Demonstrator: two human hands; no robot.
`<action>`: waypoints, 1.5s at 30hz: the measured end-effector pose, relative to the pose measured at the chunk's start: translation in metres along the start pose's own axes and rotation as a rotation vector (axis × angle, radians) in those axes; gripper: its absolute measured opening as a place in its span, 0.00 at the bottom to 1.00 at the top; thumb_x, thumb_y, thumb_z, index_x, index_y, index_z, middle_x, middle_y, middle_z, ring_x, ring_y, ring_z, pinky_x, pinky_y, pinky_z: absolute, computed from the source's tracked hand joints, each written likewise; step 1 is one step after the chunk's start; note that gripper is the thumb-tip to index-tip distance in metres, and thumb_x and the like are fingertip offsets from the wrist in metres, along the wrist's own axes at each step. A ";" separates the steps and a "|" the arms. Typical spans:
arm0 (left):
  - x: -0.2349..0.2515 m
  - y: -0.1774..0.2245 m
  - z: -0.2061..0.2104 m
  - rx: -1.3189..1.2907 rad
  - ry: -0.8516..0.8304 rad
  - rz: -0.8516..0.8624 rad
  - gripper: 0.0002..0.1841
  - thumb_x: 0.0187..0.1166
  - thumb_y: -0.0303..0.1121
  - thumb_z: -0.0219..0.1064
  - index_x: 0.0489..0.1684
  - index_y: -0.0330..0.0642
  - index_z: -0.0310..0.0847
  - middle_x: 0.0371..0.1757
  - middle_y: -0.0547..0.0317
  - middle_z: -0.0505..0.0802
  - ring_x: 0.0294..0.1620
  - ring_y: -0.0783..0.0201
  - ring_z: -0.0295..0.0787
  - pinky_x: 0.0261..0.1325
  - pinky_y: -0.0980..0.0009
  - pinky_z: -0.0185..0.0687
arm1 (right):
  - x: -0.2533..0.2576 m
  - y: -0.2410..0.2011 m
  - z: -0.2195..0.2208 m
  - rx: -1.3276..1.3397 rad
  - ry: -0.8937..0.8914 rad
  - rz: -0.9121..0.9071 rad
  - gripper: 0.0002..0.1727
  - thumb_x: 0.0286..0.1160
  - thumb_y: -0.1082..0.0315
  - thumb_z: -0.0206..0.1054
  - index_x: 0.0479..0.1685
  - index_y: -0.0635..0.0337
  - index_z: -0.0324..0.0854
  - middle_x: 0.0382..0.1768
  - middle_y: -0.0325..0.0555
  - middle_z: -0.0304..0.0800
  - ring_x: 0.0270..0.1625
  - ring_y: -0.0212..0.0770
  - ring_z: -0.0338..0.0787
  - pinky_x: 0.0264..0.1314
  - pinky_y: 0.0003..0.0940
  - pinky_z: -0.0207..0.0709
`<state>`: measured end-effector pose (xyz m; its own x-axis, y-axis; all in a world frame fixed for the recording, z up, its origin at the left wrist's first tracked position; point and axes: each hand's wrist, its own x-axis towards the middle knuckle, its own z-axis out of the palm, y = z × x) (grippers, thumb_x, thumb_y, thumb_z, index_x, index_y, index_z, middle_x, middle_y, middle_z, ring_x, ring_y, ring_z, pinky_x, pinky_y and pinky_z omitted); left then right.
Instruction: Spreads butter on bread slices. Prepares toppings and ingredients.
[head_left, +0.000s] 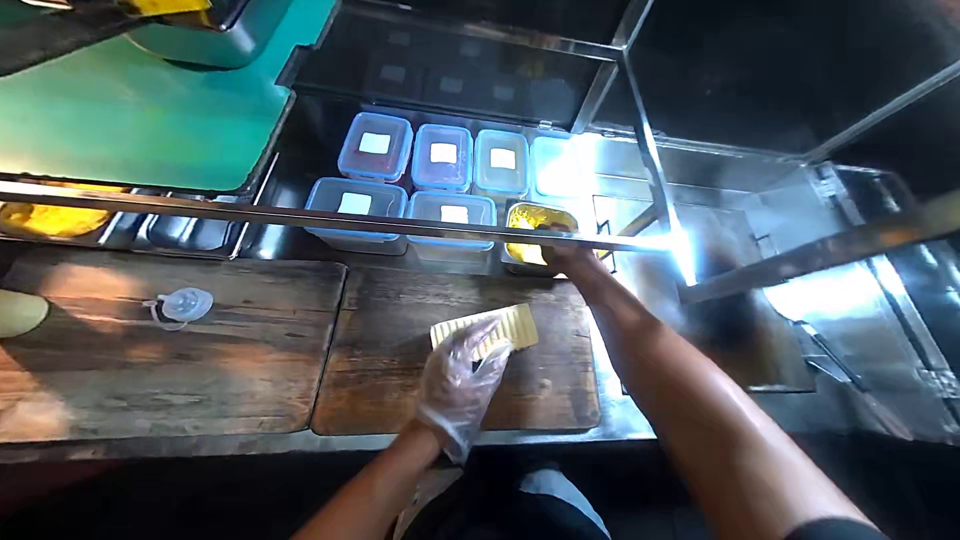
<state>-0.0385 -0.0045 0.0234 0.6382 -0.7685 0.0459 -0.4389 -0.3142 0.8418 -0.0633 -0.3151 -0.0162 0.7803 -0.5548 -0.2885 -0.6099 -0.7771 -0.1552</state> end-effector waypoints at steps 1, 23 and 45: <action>0.023 -0.007 -0.009 0.153 -0.084 0.118 0.28 0.74 0.55 0.73 0.73 0.57 0.84 0.72 0.65 0.89 0.75 0.67 0.82 0.79 0.60 0.77 | 0.016 0.005 0.007 -0.023 -0.017 -0.029 0.17 0.76 0.65 0.65 0.62 0.52 0.86 0.61 0.57 0.90 0.66 0.63 0.88 0.63 0.71 0.79; -0.020 -0.042 0.001 -1.064 -0.020 -0.962 0.24 0.83 0.46 0.67 0.73 0.43 0.77 0.60 0.47 0.91 0.59 0.54 0.90 0.59 0.55 0.89 | -0.009 -0.031 -0.002 1.621 -0.147 0.709 0.10 0.86 0.63 0.59 0.34 0.53 0.76 0.16 0.35 0.75 0.11 0.26 0.64 0.10 0.20 0.56; -0.035 -0.033 -0.008 -1.245 -0.109 -0.641 0.49 0.74 0.82 0.29 0.73 0.57 0.80 0.64 0.57 0.92 0.62 0.60 0.90 0.59 0.55 0.89 | -0.240 -0.127 0.055 0.587 -0.026 -0.057 0.19 0.90 0.58 0.54 0.70 0.42 0.85 0.44 0.50 0.92 0.39 0.53 0.93 0.38 0.57 0.86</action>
<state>-0.0413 0.0371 -0.0013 0.4342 -0.7386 -0.5157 0.7835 0.0271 0.6208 -0.1807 -0.0670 0.0209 0.8150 -0.5036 -0.2866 -0.5474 -0.5071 -0.6657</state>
